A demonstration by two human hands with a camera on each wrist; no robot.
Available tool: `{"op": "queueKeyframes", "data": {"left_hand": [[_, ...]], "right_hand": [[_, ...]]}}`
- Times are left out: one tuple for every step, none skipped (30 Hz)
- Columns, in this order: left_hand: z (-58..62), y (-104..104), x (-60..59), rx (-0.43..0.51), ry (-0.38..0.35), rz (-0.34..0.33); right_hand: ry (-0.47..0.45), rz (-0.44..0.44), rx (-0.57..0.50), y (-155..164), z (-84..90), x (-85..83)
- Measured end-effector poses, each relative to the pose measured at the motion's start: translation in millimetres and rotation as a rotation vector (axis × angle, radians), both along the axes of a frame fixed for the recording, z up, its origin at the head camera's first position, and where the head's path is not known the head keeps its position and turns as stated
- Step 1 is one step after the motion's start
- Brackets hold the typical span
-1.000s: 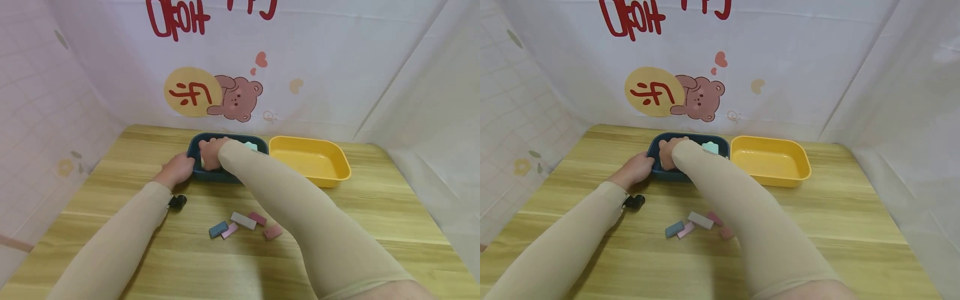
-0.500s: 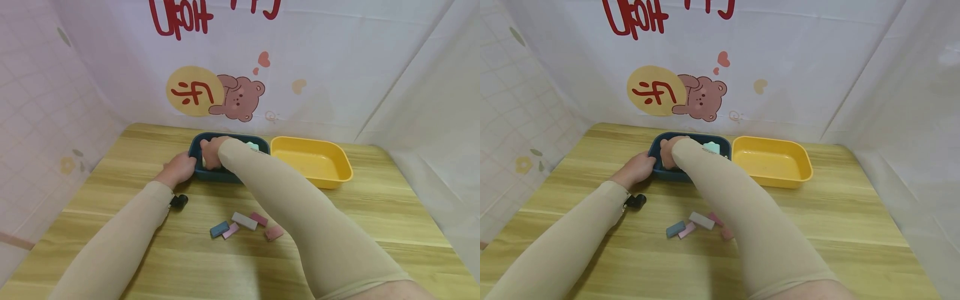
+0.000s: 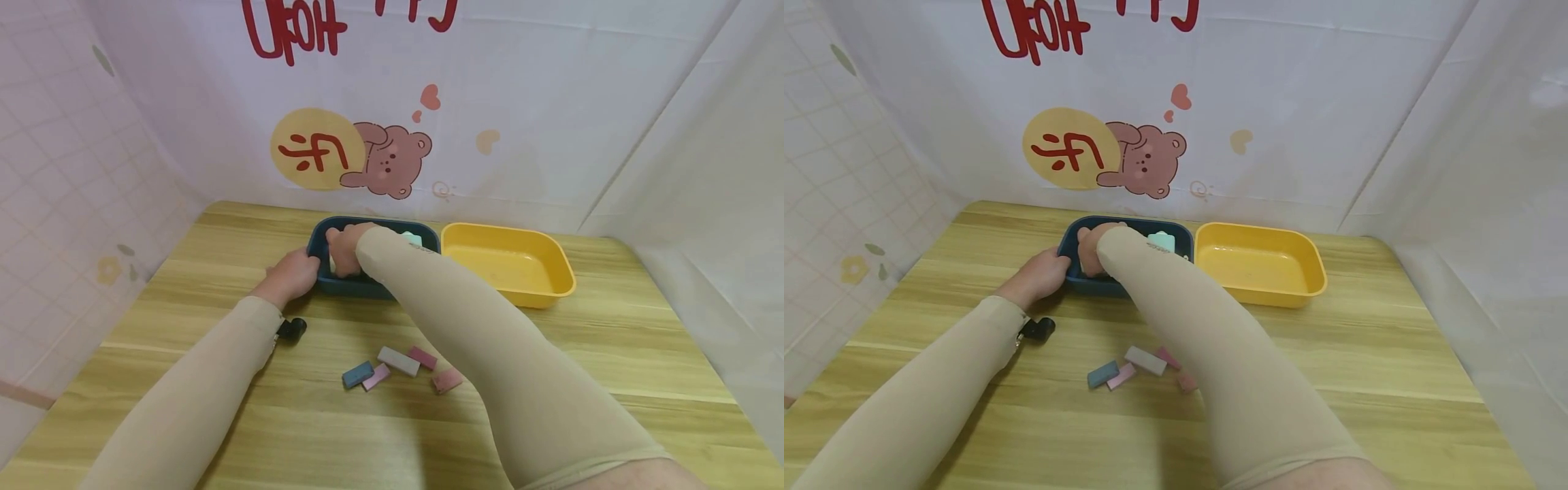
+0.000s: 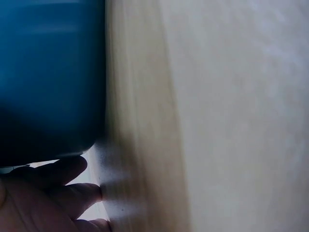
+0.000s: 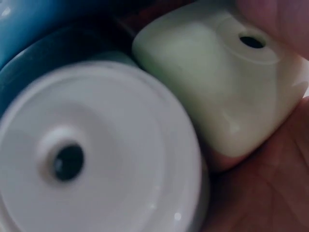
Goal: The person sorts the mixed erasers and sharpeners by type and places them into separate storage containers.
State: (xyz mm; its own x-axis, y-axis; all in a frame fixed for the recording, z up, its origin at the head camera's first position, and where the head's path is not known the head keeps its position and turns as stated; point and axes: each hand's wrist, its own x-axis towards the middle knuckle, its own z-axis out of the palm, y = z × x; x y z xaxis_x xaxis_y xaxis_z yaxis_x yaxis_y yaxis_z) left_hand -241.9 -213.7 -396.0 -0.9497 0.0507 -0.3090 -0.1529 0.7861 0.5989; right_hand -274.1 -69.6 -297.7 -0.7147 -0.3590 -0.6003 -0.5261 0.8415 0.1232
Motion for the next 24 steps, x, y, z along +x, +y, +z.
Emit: {"op": "queueKeyframes", "data": {"left_hand": [[0.9,1,0.4,-0.001,0.000,0.000],[1.3,1,0.5,-0.003,0.001,0.000],[1.4,1,0.6,-0.004,0.002,0.000],[1.6,2,0.6,-0.004,0.003,0.001],[2.0,3,0.8,-0.006,0.004,0.000],[2.3,3,0.9,-0.005,0.004,-0.001],[2.4,4,0.9,-0.005,0.005,0.000],[2.5,4,1.0,-0.005,0.004,-0.001],[2.7,5,1.0,-0.005,0.004,-0.001],[2.7,5,0.9,-0.006,0.004,-0.001],[2.6,5,0.6,-0.009,0.002,-0.002],[2.6,6,0.5,-0.011,0.000,-0.002],[2.6,6,0.4,-0.014,-0.004,-0.003],[2.6,6,0.3,-0.017,-0.008,-0.005],[2.4,6,0.2,-0.018,-0.010,-0.006],[2.7,6,0.5,-0.019,-0.013,-0.008],[2.8,5,0.5,-0.019,-0.015,-0.010],[3.0,5,0.8,-0.019,-0.016,-0.011],[3.1,4,1.0,-0.018,-0.016,-0.012],[3.0,4,1.1,-0.018,-0.013,-0.011],[3.0,4,1.4,-0.019,-0.012,-0.009],[2.8,3,1.5,-0.018,-0.010,-0.006],[2.2,3,1.3,-0.019,-0.007,-0.002],[2.2,2,1.7,-0.015,-0.008,0.002]], "right_hand": [[-0.001,0.000,-0.001,0,0.1,-0.1],[-0.003,0.001,-0.003,1,0.2,-0.1],[-0.004,-0.001,-0.006,1,0.4,-0.2],[-0.005,-0.004,-0.009,2,0.6,-0.3],[-0.006,-0.006,-0.015,3,0.8,-0.2],[-0.008,-0.010,-0.021,4,0.9,-0.3],[-0.007,-0.014,-0.027,5,0.8,-0.5],[-0.006,-0.017,-0.032,6,0.7,-0.7],[-0.007,-0.019,-0.039,7,0.7,-0.9],[-0.011,-0.019,-0.046,8,0.4,-1.3],[-0.018,-0.018,-0.056,9,0.1,-1.6],[-0.024,-0.018,-0.066,10,-0.4,-2.0],[-0.032,-0.021,-0.077,11,-0.9,-2.4],[-0.042,-0.022,-0.090,13,-1.5,-2.6],[-0.046,-0.021,-0.104,14,-2.0,-2.8],[-0.045,-0.021,-0.117,16,-2.7,-2.9],[-0.038,-0.012,-0.131,17,-3.5,-3.0],[-0.025,0.004,-0.147,20,-4.2,-3.0],[-0.006,0.028,-0.158,22,-4.7,-2.9],[0.016,0.057,-0.169,25,-4.7,-2.8],[0.041,0.081,-0.180,28,-4.7,-2.6],[0.060,0.100,-0.192,30,-4.2,-2.4],[0.075,0.124,-0.203,34,-3.5,-2.1],[0.087,0.134,-0.211,37,-2.5,-1.7]]}}
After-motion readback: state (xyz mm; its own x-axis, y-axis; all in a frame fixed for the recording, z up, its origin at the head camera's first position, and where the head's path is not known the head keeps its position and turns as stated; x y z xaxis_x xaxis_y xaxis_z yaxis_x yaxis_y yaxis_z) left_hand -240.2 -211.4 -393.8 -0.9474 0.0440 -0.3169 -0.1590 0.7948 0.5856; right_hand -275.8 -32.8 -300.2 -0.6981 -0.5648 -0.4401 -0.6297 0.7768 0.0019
